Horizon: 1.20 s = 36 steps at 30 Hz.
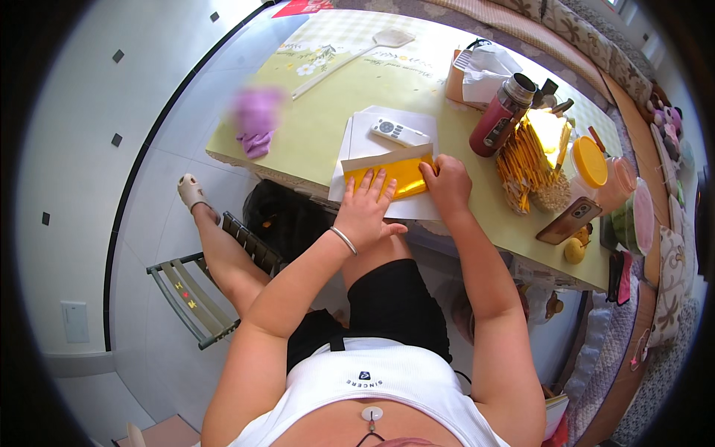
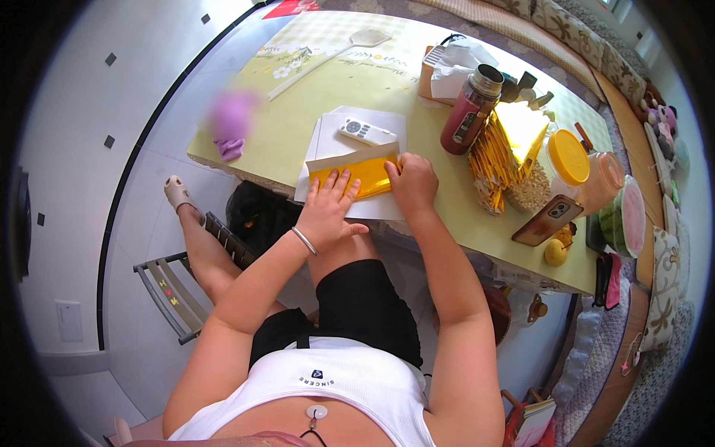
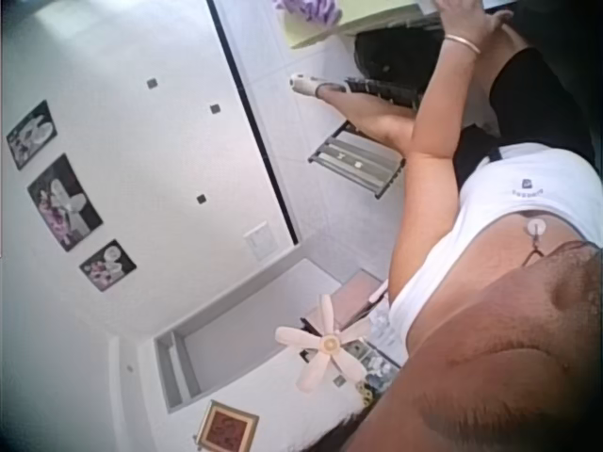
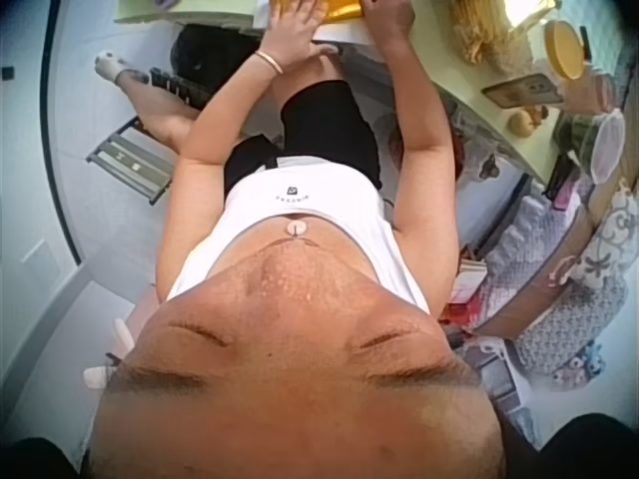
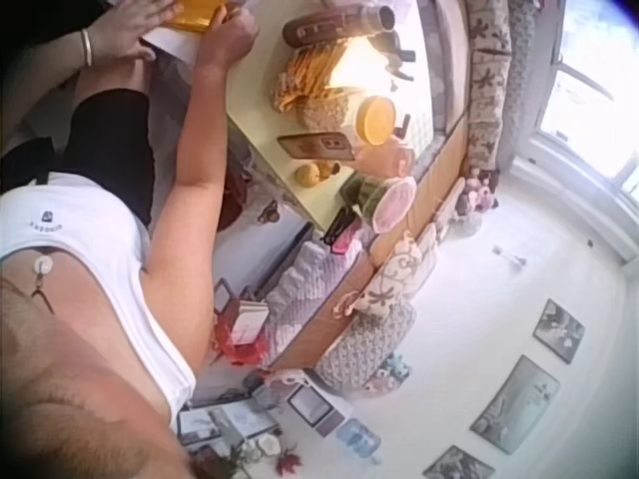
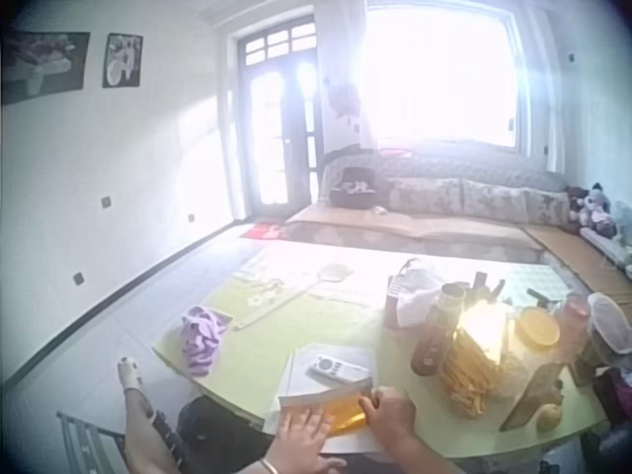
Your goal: The person sits at a table and folds a yellow sheet of paper by hand. They repeatedly fold the paper into smaller sections, creasing the edges, and occasionally unfolding it to adjust the alignment before refolding.
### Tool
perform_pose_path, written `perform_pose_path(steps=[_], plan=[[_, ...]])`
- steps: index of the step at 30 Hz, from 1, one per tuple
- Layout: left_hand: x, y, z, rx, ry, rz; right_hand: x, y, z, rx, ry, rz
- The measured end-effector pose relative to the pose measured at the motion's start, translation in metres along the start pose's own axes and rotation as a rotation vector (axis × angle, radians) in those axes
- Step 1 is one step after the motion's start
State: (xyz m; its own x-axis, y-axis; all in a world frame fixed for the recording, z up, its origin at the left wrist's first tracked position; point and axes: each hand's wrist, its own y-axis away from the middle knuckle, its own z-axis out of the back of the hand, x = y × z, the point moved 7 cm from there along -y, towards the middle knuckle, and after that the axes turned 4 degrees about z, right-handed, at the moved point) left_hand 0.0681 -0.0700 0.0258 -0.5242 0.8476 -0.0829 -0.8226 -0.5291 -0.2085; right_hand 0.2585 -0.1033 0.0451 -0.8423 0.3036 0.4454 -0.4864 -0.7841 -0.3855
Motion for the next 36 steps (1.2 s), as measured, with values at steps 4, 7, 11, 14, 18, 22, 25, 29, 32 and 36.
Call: perform_pose_path(steps=[4, 7, 11, 14, 18, 22, 25, 29, 32, 36], plan=[[-0.002, 0.001, 0.002, 0.062, -0.008, 0.0, -0.001, -0.003, 0.009, 0.07, 0.154, -0.029], [-0.004, -0.001, 0.002, 0.107, -0.008, 0.011, 0.021, 0.006, 0.008, -0.068, 0.2, 0.329], [-0.003, 0.002, 0.001, 0.185, 0.023, 0.037, 0.063, 0.061, -0.023, 0.347, -0.038, 0.609], [0.001, 0.003, -0.001, 0.268, 0.029, 0.041, 0.043, 0.066, -0.015, 0.4, 0.09, 0.588], [0.031, 0.011, -0.003, 0.315, 0.011, 0.049, 0.003, 0.06, -0.001, 0.35, 0.209, 0.568], [0.066, 0.01, 0.006, 0.331, 0.016, 0.022, 0.004, 0.046, 0.013, 0.289, 0.169, 0.626], [0.087, -0.014, 0.02, 0.282, -0.062, 0.031, 0.036, 0.04, 0.016, 0.311, 0.239, 0.675], [0.067, -0.034, 0.043, 0.126, -0.14, -0.018, 0.051, 0.036, 0.009, 0.309, 0.348, 0.728], [0.026, -0.038, 0.052, -0.12, 0.036, -0.194, 0.047, 0.034, 0.003, 0.249, 0.35, 0.753], [-0.019, -0.034, 0.03, -0.288, 0.1, -0.263, 0.048, 0.036, 0.01, 0.232, 0.209, 0.698]])
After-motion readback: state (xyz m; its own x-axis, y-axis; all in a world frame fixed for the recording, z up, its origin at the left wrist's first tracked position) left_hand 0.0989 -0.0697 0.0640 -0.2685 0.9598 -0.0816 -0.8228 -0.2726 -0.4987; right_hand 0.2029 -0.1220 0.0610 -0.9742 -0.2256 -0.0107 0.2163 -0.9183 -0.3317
